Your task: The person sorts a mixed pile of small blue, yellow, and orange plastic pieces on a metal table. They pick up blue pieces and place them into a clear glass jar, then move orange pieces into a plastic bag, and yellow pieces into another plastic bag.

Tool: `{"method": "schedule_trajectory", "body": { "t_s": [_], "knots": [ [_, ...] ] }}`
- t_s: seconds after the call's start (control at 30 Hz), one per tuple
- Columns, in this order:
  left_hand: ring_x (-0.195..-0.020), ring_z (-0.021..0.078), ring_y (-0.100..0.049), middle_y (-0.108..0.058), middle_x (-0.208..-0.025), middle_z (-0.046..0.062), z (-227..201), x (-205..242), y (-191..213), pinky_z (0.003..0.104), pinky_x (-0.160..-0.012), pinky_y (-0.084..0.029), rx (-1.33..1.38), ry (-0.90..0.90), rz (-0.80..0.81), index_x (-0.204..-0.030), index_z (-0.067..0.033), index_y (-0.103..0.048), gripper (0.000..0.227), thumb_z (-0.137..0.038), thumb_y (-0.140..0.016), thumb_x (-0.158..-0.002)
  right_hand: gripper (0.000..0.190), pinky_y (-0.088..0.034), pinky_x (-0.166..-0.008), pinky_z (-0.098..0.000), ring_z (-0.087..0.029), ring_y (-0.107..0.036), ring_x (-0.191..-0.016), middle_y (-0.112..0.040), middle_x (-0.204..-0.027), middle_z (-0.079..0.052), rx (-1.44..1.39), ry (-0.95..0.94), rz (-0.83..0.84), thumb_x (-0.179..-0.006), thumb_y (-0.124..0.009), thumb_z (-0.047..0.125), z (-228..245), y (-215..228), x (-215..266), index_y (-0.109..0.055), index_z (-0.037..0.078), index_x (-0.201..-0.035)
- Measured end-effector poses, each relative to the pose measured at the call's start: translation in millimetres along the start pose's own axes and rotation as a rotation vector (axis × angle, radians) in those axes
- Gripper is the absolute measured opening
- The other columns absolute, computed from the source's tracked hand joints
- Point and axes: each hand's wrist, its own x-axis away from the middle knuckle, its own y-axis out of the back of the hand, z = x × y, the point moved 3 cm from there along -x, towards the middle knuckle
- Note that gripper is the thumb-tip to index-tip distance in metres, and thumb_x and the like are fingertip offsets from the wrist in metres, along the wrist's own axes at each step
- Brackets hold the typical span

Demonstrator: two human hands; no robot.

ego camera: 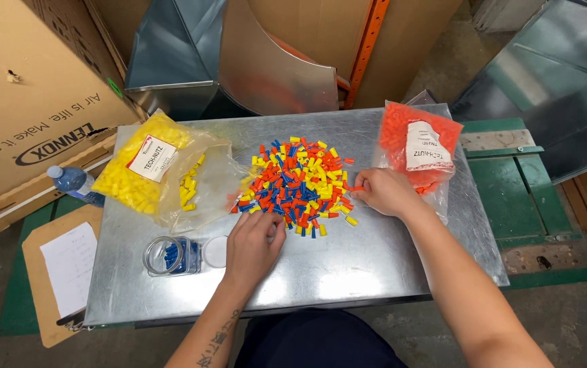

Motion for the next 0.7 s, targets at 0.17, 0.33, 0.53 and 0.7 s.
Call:
{"method": "schedule_trajectory", "body": {
  "t_s": [0.17,0.33,0.53,0.7],
  "knots": [
    [-0.078,0.0214,-0.065,-0.062,-0.071,0.002,4.2,-13.0,-7.4,0.033,-0.072,-0.055,-0.028,0.023,0.077,-0.099,-0.0130,-0.079,0.011,-0.011,-0.079,-0.088,0.018,-0.058,-0.090,-0.0477,-0.030,-0.075,-0.099,-0.076,-0.090,-0.001,-0.061,-0.051,-0.151,-0.089,-0.077,0.035,-13.1,-8.2,25.1,-0.078,0.020,-0.099],
    [-0.086,0.0249,-0.066,-0.064,-0.078,0.005,20.9,-25.3,-25.6,0.035,-0.079,-0.054,-0.134,-0.010,0.135,-0.108,-0.0118,-0.078,0.020,-0.015,-0.080,-0.088,0.020,-0.059,-0.087,-0.0453,-0.029,-0.074,-0.095,-0.075,-0.090,-0.001,-0.158,-0.064,-0.296,-0.090,-0.079,0.034,-17.3,-8.1,39.8,-0.081,0.019,-0.103],
    [-0.084,0.0204,-0.063,-0.063,-0.078,0.003,30.6,-36.9,-38.4,0.031,-0.077,-0.052,-0.181,-0.005,0.247,-0.103,-0.0109,-0.078,0.015,-0.013,-0.080,-0.088,0.016,-0.060,-0.085,-0.0467,-0.029,-0.074,-0.093,-0.072,-0.087,0.000,-0.021,-0.050,-0.318,-0.090,-0.073,0.037,-16.8,-34.6,3.5,-0.079,0.023,-0.095],
    [-0.085,0.0204,-0.063,-0.064,-0.079,0.004,31.3,-38.6,-43.3,0.031,-0.077,-0.052,-0.196,-0.021,0.252,-0.104,-0.0103,-0.079,0.016,-0.014,-0.080,-0.089,0.014,-0.060,-0.084,-0.0454,-0.028,-0.074,-0.093,-0.069,-0.084,0.000,-0.025,-0.011,-0.329,-0.091,-0.073,0.034,0.1,-26.5,11.0,-0.078,0.022,-0.094]
  ]
}}
